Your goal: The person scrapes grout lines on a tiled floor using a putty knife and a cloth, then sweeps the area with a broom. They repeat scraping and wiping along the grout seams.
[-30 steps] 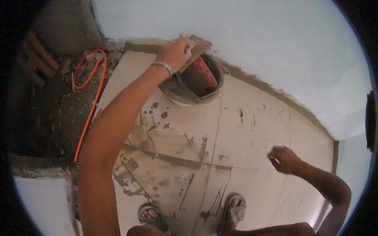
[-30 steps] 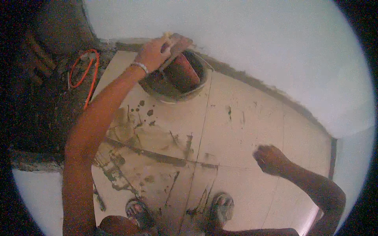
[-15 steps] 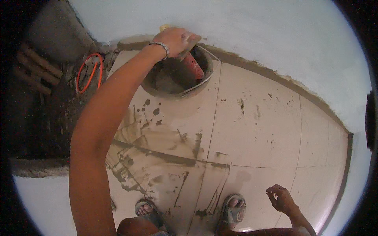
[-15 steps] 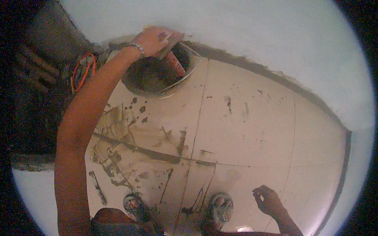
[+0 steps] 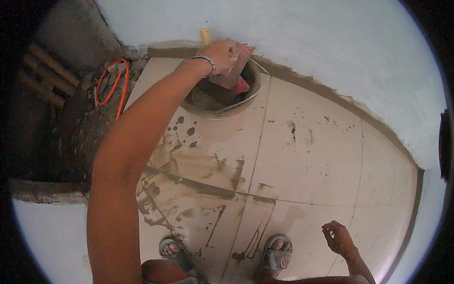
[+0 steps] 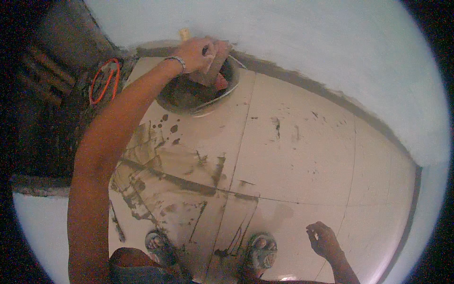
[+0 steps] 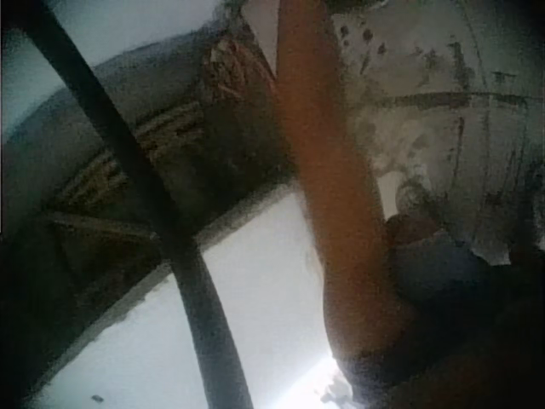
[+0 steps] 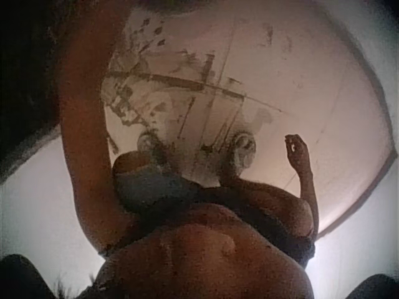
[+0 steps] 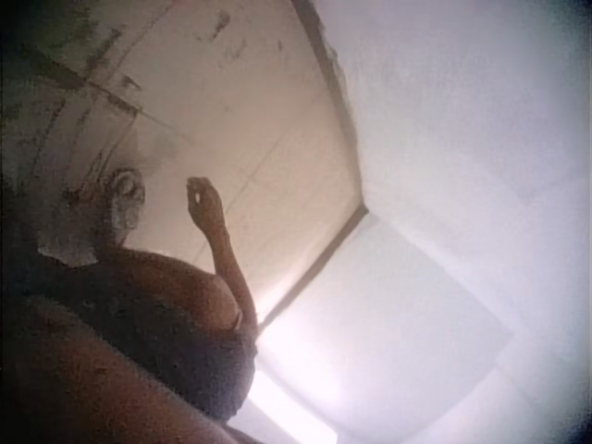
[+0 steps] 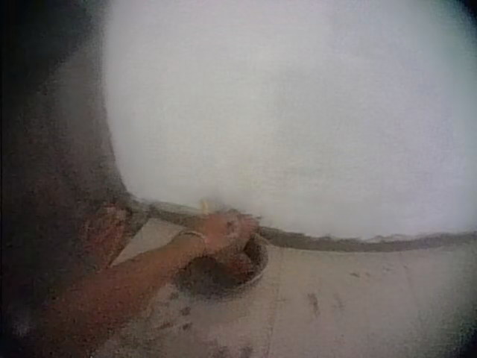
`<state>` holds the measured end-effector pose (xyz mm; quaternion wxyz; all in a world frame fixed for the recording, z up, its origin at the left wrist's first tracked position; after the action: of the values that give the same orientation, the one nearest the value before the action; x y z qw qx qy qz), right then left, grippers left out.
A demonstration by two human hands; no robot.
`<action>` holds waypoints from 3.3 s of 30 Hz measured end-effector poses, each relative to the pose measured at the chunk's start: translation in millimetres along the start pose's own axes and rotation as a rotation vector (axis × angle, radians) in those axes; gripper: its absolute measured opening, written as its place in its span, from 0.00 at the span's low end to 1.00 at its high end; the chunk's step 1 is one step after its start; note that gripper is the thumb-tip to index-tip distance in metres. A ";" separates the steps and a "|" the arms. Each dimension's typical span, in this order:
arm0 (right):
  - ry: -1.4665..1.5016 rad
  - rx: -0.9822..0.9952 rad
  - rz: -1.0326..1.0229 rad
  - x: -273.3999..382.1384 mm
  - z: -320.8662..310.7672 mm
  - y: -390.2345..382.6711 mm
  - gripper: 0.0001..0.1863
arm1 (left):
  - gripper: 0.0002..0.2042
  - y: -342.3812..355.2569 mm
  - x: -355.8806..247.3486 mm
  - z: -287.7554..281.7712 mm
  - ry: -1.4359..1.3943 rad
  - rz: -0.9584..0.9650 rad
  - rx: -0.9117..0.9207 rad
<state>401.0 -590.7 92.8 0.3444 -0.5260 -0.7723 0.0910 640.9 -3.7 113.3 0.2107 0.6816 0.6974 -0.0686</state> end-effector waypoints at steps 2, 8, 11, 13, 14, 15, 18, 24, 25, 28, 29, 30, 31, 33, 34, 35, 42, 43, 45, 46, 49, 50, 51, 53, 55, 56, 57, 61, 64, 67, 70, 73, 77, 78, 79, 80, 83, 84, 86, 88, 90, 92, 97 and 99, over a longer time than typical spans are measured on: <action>0.023 0.010 -0.007 3.0 1.3 3.0 0.06 | 0.05 -4.2 2.6 2.7 0.029 0.014 -0.022; -0.008 -0.015 -0.061 3.8 -0.7 7.8 0.06 | 0.13 -14.3 -7.6 16.2 0.002 -0.115 -0.122; -0.004 -0.030 -0.099 1.8 -2.4 9.0 0.05 | 0.16 -7.0 -2.3 18.7 0.025 -0.154 -0.212; -0.030 -0.017 -0.086 1.1 -3.8 9.6 0.05 | 0.16 5.2 -0.2 16.0 0.008 -0.117 -0.249; -0.039 -0.010 -0.083 1.5 -2.4 9.7 0.05 | 0.16 13.2 5.0 4.5 -0.007 -0.069 -0.284; -0.037 -0.019 -0.072 -1.5 -3.5 9.6 0.05 | 0.16 20.4 4.7 -4.6 -0.028 -0.022 -0.330; -0.017 -0.041 -0.060 -13.0 -0.1 9.5 0.05 | 0.14 29.9 -5.0 -4.8 -0.155 0.051 -0.362; 0.008 0.007 -0.066 -17.9 6.0 9.4 0.04 | 0.16 20.4 -12.0 28.0 -0.055 -0.059 -0.258; 0.016 0.017 -0.025 -17.4 3.0 8.8 0.03 | 0.17 18.0 -16.1 29.9 -0.053 -0.075 -0.245; 0.026 -0.020 0.023 -20.6 -8.6 5.8 0.04 | 0.16 11.3 -22.6 18.4 -0.041 -0.100 -0.259; 0.026 -0.043 0.027 -23.6 -12.0 4.2 0.04 | 0.16 11.1 -26.2 15.2 -0.035 -0.104 -0.240; 0.015 -0.053 0.003 -27.7 -11.9 4.0 0.05 | 0.16 11.1 -25.7 12.1 -0.025 -0.112 -0.223; 0.004 -0.064 -0.019 -34.0 -10.5 3.6 0.05 | 0.16 10.7 -26.1 10.1 -0.016 -0.119 -0.206; 0.006 -0.056 -0.018 -35.3 -7.8 4.6 0.06 | 0.17 9.4 -24.9 9.1 -0.015 -0.119 -0.200; 0.019 -0.036 0.006 -32.3 -5.7 5.4 0.06 | 0.17 8.7 -22.6 8.6 -0.013 -0.121 -0.198; 0.032 -0.017 0.031 -30.6 -3.9 6.8 0.06 | 0.17 7.5 -20.8 7.8 -0.007 -0.119 -0.206; 0.009 -0.080 -0.062 -14.3 -12.6 12.0 0.05 | 0.20 5.4 -27.9 3.8 0.048 -0.147 -0.161; 0.017 -0.079 -0.059 -15.0 -12.7 11.3 0.05 | 0.20 3.5 -31.4 2.8 0.084 -0.132 -0.125; 0.006 -0.084 -0.057 -13.5 -11.0 10.9 0.05 | 0.21 -1.3 -23.4 8.2 0.035 -0.166 -0.114; -0.012 -0.091 -0.059 -11.5 -9.3 11.1 0.04 | 0.21 -3.5 -18.0 11.7 0.012 -0.183 -0.110; -0.018 -0.085 -0.080 -13.2 -8.3 9.8 0.05 | 0.23 -3.6 -20.7 17.7 0.024 -0.173 -0.120; -0.011 -0.079 -0.090 -14.5 -8.7 8.7 0.06 | 0.23 -3.5 -23.8 18.0 0.012 -0.160 -0.135; -0.022 -0.075 -0.076 -14.5 -8.9 8.6 0.06 | 0.24 -6.2 -25.0 17.5 -0.001 -0.151 -0.154; -0.042 -0.069 -0.049 -13.5 -10.7 8.7 0.06 | 0.25 -9.7 -27.6 16.8 -0.011 -0.148 -0.168; -0.020 -0.070 -0.077 -6.7 -12.9 11.3 0.06 | 0.26 -10.0 -23.8 17.2 0.001 -0.163 -0.158; -0.009 -0.068 -0.094 -5.3 -13.6 12.8 0.05 | 0.27 -11.5 -22.0 17.6 0.005 -0.168 -0.151; -0.002 -0.074 -0.103 -6.1 -13.9 13.4 0.05 | 0.27 -12.6 -24.3 14.1 -0.001 -0.168 -0.146; -0.048 -0.103 -0.120 -13.3 -18.7 14.8 0.02 | 0.29 -24.0 -34.3 -11.1 0.072 -0.104 -0.257; -0.132 -0.099 -0.180 -16.0 -11.7 16.9 0.01 | 0.26 -30.9 -14.9 -19.1 0.032 -0.206 -0.284; -0.241 -0.044 0.239 -33.7 -20.2 6.5 0.07 | 0.28 -71.4 -5.7 -41.0 -0.006 -0.177 -0.181; -0.299 0.034 0.131 -52.4 -2.6 0.1 0.12 | 0.18 -228.8 41.6 -93.5 0.153 -0.268 -0.024; -0.354 -0.167 -0.151 -87.8 9.5 -19.3 0.12 | 0.15 -384.5 100.4 -78.0 0.108 -0.471 -0.021; -0.001 -0.075 0.088 -125.9 7.9 -11.0 0.08 | 0.27 -640.5 130.8 -26.0 0.120 -1.279 -0.124; -0.168 -0.011 0.076 -118.8 8.9 0.4 0.07 | 0.26 -701.9 126.3 -8.0 0.210 -1.150 -0.054; -0.313 0.067 0.060 -97.5 15.4 23.4 0.07 | 0.26 -770.0 116.8 -6.9 0.334 -1.023 0.023; -0.447 0.138 0.051 -88.4 26.9 36.8 0.06 | 0.26 -826.6 113.7 -14.8 0.460 -0.880 0.087; -0.393 0.049 0.063 -88.8 -16.8 51.3 0.09 | 0.22 -774.2 104.7 32.7 -0.004 -1.290 0.020; -0.302 0.005 0.034 -79.4 -14.8 70.2 0.11 | 0.22 -745.2 100.1 35.4 -0.041 -1.266 0.045; -0.094 -0.096 -0.058 -49.0 14.0 112.1 0.15 | 0.21 -702.3 78.3 48.6 -0.145 -1.193 0.086; 0.144 -0.140 -0.129 7.1 52.1 121.3 0.16 | 0.20 -666.2 40.4 58.6 -0.268 -1.121 0.141; 0.032 0.362 -0.248 66.5 66.7 85.6 0.11 | 0.19 -621.2 -26.9 55.5 -0.407 -1.031 0.254; -0.010 0.428 -0.124 61.4 40.8 -8.3 0.14 | 0.19 -581.8 -119.8 44.7 -0.586 -0.930 0.417; 0.103 0.221 0.540 47.5 -19.7 -309.0 0.17 | 0.17 -549.9 -296.3 -78.1 -0.838 -0.789 0.905; 0.148 0.345 0.580 90.1 -59.6 -403.2 0.18 | 0.16 -527.7 -322.6 -166.9 -0.836 -0.788 1.009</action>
<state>117.3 -698.5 379.4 0.4431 -0.6630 -0.5366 0.2760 84.8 -269.6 287.7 0.0803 0.3135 0.6354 -0.7011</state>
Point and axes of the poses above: each hand's wrist, its own y-axis towards the middle knuckle, its own z-axis out of the palm, x = y × z, the point moved 6 cm from there along y, towards the middle knuckle, and after that the axes turned 3 degrees about y, right-handed, at the moved point
